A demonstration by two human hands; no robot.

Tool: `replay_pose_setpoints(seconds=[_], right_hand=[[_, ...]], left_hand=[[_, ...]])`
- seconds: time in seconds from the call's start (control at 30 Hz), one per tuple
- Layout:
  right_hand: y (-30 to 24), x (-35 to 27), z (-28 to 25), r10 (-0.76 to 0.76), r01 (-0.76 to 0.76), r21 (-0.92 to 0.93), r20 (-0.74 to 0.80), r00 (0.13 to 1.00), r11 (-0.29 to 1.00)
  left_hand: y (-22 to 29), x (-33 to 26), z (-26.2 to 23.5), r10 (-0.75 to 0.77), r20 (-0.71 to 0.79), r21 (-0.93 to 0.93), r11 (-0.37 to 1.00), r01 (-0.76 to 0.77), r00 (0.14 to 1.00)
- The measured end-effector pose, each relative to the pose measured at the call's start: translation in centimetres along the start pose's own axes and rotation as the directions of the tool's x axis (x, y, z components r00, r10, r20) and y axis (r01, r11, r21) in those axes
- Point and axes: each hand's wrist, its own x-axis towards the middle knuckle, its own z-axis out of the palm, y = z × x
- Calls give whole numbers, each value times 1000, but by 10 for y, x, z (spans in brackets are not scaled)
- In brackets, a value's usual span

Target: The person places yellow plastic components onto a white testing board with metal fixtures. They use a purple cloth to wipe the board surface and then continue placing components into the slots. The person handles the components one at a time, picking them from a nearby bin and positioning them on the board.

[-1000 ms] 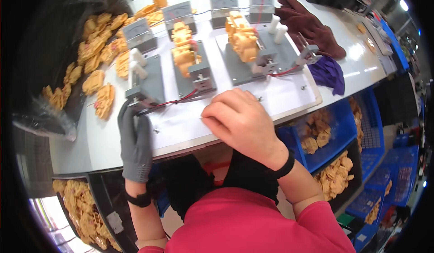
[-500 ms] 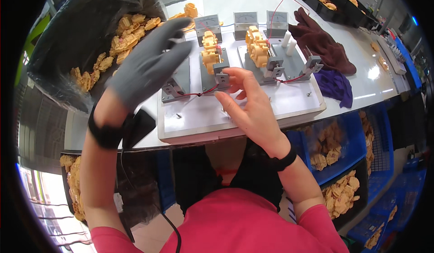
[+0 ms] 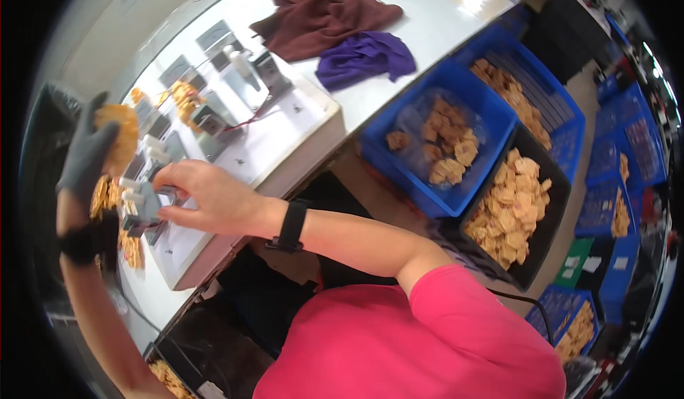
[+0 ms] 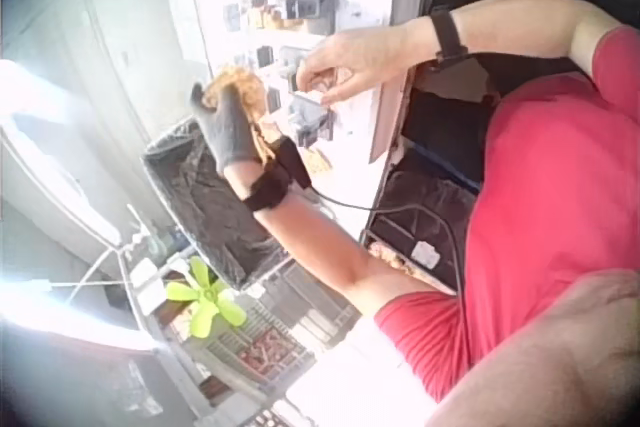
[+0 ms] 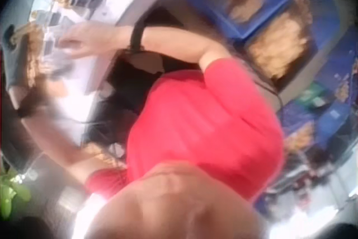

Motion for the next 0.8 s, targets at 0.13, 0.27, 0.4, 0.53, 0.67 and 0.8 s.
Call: replay_pose_setpoints(seconds=[0.13, 0.27, 0.4, 0.53, 0.67, 0.8], right_hand=[[-27, -23, -27, 259, -214, 341, -91, 962, 915], [-65, -66, -68, 572, -562, 752, 307, 761, 345], [-52, -143, -121, 782, -672, 711, 290, 552, 210], [-18, -195, -188, 954, -900, 422, 210, 215, 110], [45, -282, -282, 878, -943, 258, -474, 67, 212], [68, -320, -342, 692, -942, 142, -713, 115, 303]], left_hand=[[107, -66, 73, 102, 30, -76, 992, -100, 994], [98, -118, 138, 214, 222, 165, 953, -253, 951], [105, -124, 135, 330, 333, 152, 906, -395, 883], [101, -181, 79, 442, 243, -213, 893, -397, 864], [95, -202, 69, 569, 131, -503, 743, -440, 811], [83, -213, 68, 624, 26, -638, 612, -468, 781]])
